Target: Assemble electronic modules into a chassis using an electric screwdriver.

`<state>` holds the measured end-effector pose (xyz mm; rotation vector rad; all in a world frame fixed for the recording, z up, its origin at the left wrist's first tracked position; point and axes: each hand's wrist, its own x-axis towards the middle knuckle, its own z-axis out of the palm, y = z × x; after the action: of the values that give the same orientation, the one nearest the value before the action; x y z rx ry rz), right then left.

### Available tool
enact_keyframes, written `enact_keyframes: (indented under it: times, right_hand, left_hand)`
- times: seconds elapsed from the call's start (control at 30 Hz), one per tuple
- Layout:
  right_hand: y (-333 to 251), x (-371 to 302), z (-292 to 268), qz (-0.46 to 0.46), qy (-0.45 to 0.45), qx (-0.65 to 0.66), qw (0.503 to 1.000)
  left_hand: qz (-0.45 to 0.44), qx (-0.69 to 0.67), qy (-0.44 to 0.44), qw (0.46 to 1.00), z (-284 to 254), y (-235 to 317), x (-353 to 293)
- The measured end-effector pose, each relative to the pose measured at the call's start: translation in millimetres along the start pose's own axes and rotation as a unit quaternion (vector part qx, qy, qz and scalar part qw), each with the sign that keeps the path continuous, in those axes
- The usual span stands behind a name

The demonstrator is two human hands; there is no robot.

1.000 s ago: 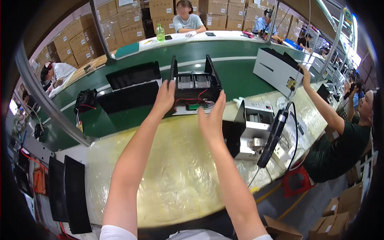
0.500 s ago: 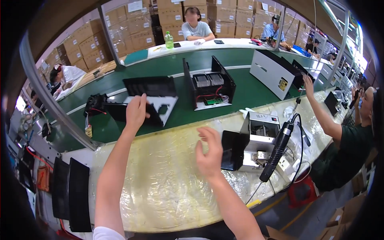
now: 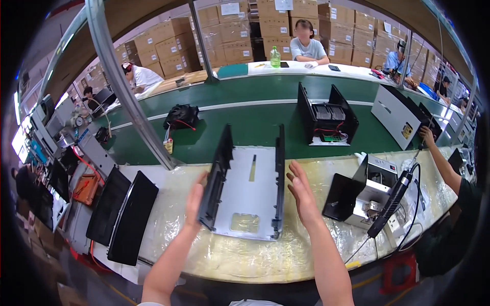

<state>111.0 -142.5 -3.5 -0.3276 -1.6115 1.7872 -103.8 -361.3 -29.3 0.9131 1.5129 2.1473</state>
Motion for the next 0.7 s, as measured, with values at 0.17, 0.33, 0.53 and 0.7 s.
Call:
enact_keyframes:
  times: [0.17,0.33,0.53,0.7]
  right_hand:
    - [-13,-8,-10,0.021,-0.009,0.022,0.999]
    - [-26,-18,-14,0.020,0.012,0.037,0.999]
    - [-43,-53,-14,0.032,0.021,0.030,0.999]
    - [-55,-85,-22,0.038,0.031,0.005,0.999]
  left_hand:
    - [-0.050,0.083,-0.014,0.995,23,-1,-3]
    - [0.080,0.344,0.100,0.930,-8,-16,96]
    - [0.271,0.609,0.157,0.729,-56,-27,212]
    - [0.178,0.783,0.189,0.566,-46,-37,260]
